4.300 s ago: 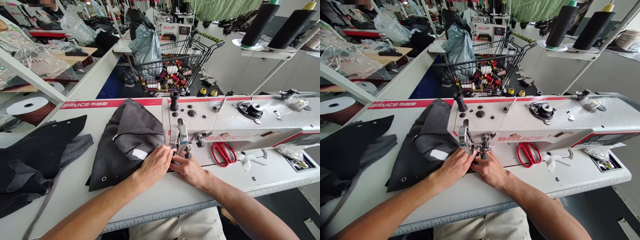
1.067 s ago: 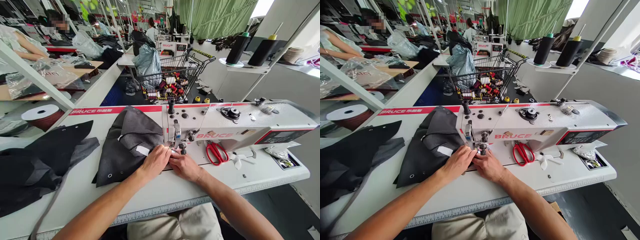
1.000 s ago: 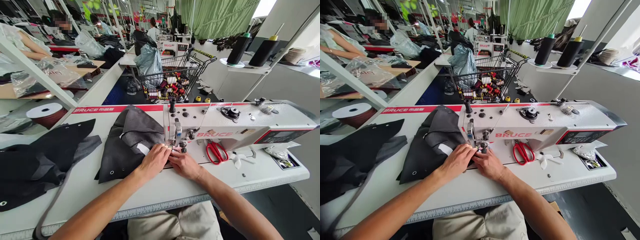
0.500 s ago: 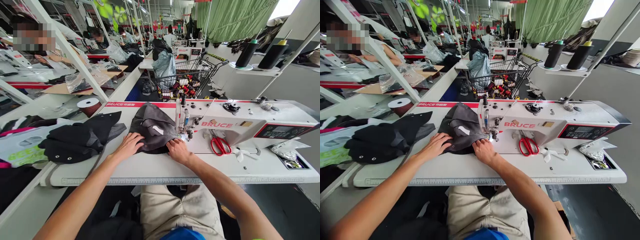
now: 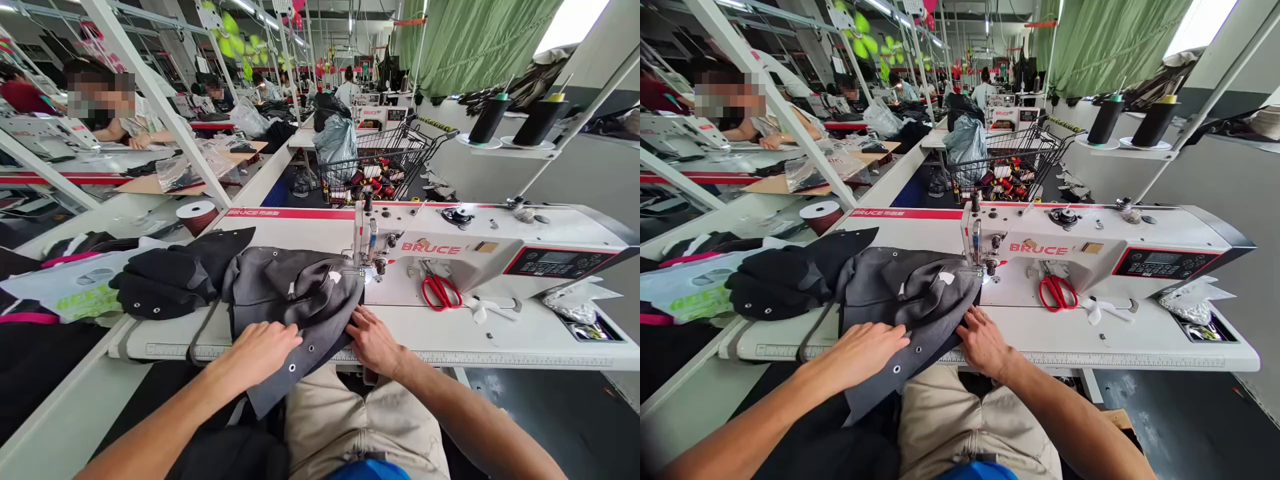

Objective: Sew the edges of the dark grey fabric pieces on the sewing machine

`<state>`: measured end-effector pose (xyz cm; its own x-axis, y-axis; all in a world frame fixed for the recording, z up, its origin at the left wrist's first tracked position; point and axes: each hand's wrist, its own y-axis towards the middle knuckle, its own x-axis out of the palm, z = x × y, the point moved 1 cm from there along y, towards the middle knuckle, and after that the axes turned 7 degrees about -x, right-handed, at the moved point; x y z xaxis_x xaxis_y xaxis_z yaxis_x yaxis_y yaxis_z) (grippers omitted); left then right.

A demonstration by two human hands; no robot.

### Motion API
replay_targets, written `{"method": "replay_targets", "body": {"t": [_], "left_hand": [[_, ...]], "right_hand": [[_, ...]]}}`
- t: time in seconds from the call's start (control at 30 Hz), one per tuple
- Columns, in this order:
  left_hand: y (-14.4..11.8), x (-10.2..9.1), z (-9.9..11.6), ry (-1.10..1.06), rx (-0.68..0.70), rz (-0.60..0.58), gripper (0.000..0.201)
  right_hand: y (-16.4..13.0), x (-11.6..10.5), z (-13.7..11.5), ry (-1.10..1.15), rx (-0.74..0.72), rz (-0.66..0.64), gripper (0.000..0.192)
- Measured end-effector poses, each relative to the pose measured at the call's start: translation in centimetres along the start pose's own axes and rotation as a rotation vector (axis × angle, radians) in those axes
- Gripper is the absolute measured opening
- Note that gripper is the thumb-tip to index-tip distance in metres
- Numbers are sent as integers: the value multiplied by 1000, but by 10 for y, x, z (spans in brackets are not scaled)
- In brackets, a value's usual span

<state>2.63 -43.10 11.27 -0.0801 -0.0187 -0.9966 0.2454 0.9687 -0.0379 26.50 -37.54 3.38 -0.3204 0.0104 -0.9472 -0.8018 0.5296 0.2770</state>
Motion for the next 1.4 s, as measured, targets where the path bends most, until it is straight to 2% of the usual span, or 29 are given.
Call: {"method": "replay_targets", "body": {"t": [0.07,0.13,0.17,0.23,0.33,0.47,0.53,0.63,0.77,0.87,1.0,1.07,1.1,1.2,1.3,1.4], "left_hand": [[9,1,20,-90,-26,138,23],[25,-1,40,-270,42,271,22],[35,-3,50,-342,101,290,24],[56,-4,65,-336,196,238,31],[80,-2,77,-130,274,78,40],[89,6,79,26,308,-108,58],[86,13,78,64,278,-106,68],[83,24,76,65,257,-42,73],[88,24,63,-45,257,-74,62],[101,14,52,-150,156,-71,45],[116,8,49,-212,-4,145,32],[119,9,52,-217,40,218,30],[119,10,54,-211,91,218,27],[115,10,60,-117,219,121,20],[112,8,64,-9,287,14,19],[115,12,66,22,393,67,25]], "right_hand": [[-4,7,0,41,-10,45,11],[-4,14,2,40,-12,58,10],[-3,17,3,24,-17,61,8],[0,22,5,-25,-34,73,7],[0,24,9,-92,-51,83,10],[-1,16,13,-99,-46,24,11],[0,11,16,-85,-40,1,13],[2,5,21,-61,-31,-28,11],[2,3,26,-18,-47,-52,18],[-2,6,29,-17,-92,-14,26],[-8,13,32,-75,-181,34,22],[-8,13,35,-99,-210,25,19],[-7,13,37,-105,-223,10,18],[-5,10,42,-107,-273,-28,20],[-5,8,47,-85,-327,12,24],[-6,9,49,-49,-343,51,27]]}}
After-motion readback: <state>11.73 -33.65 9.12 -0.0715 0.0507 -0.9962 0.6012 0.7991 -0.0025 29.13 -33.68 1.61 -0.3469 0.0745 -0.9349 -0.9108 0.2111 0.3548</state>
